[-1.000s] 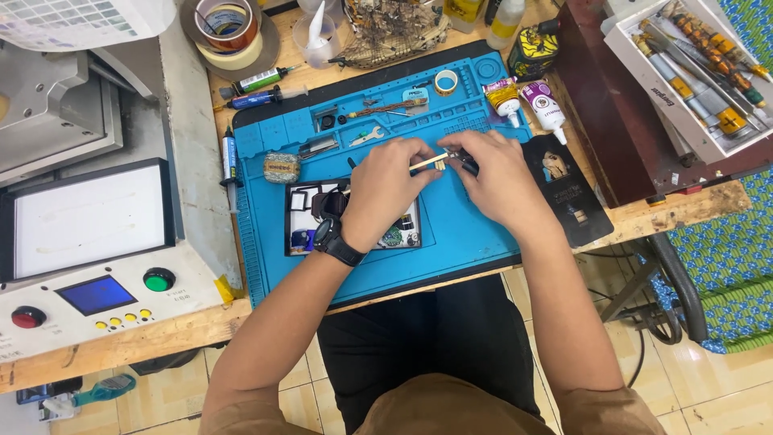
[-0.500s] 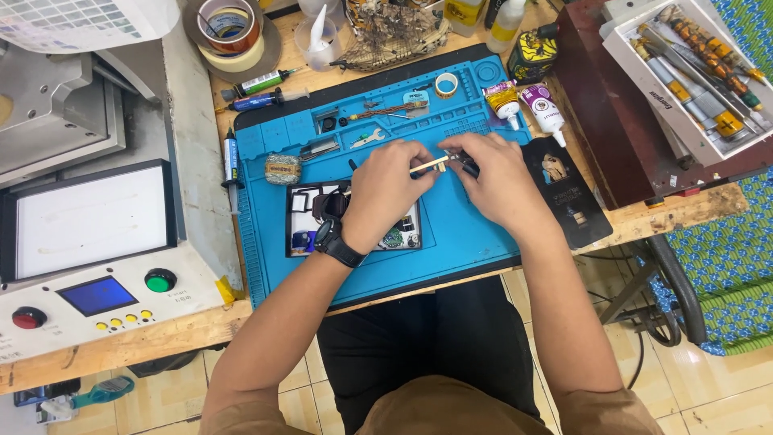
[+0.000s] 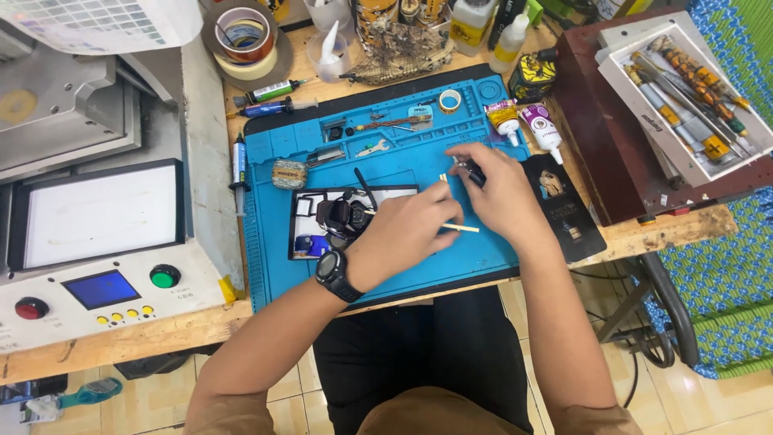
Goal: A technician performs delicate repairs on a smartphone, including component assembly and applying adhesive to the screen frame.
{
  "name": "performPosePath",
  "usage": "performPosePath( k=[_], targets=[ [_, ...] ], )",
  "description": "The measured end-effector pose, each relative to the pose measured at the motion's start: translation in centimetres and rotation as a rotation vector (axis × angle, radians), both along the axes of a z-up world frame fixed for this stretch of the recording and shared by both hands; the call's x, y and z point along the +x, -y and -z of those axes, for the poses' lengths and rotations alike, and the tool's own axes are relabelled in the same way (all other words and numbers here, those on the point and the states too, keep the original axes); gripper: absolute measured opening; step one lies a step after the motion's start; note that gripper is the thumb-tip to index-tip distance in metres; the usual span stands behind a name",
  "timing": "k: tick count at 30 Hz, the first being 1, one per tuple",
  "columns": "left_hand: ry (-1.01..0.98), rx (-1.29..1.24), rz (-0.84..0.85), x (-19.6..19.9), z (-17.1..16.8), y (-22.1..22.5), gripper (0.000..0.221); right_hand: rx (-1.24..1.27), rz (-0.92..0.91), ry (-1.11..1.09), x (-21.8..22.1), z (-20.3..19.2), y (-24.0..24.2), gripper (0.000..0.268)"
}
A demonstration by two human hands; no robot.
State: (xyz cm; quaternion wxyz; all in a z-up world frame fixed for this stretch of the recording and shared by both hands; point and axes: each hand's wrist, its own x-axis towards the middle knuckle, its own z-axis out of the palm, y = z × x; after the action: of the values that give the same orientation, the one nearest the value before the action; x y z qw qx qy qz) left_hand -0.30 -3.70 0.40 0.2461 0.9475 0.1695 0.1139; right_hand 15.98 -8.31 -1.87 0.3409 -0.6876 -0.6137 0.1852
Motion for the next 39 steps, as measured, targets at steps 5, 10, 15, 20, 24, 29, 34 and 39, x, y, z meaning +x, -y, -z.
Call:
performPosePath(
  k=[5, 10, 15, 20, 24, 29, 34, 39],
  targets=[
    [0.006, 0.015, 0.005, 0.0, 0.0, 0.2, 0.015, 0.115, 0.117, -0.108, -0.1, 0.0, 0.1, 0.029],
    [0.002, 0.068, -0.011, 0.1, 0.7, 0.0, 0.014, 0.217, 0.218, -0.141, -0.6, -1.3, 0.3, 0.024],
    [0.03, 0.11, 0.017, -0.1, 0.4, -0.1, 0.013, 0.22, 0.334, -0.171, -0.4, -0.8, 0.2, 0.018],
    [0.167, 0.314, 0.057, -1.1, -1.3, -0.1, 0.006, 0.278, 0.378, -0.197, -0.1, -0.8, 0.3, 0.015],
    [0.375, 0.847, 0.105, -1.7, 1.0, -0.1, 0.009, 0.418, 0.412, -0.199, 0.1, -0.5, 0.4, 0.012],
    [0.533, 0.882, 0.213, -1.8, 3.5, 2.9, 0.016, 0.491, 0.386, -0.154, 0.1, -0.7, 0.5, 0.012],
    [0.635, 0.743, 0.213, -1.7, 3.5, 4.7, 0.025, 0.45, 0.336, -0.114, -0.2, -0.7, 0.5, 0.01],
    [0.635, 0.667, 0.182, -1.9, 3.3, 3.6, 0.026, 0.318, 0.298, -0.125, -0.3, -0.5, 0.3, 0.009]
  ],
)
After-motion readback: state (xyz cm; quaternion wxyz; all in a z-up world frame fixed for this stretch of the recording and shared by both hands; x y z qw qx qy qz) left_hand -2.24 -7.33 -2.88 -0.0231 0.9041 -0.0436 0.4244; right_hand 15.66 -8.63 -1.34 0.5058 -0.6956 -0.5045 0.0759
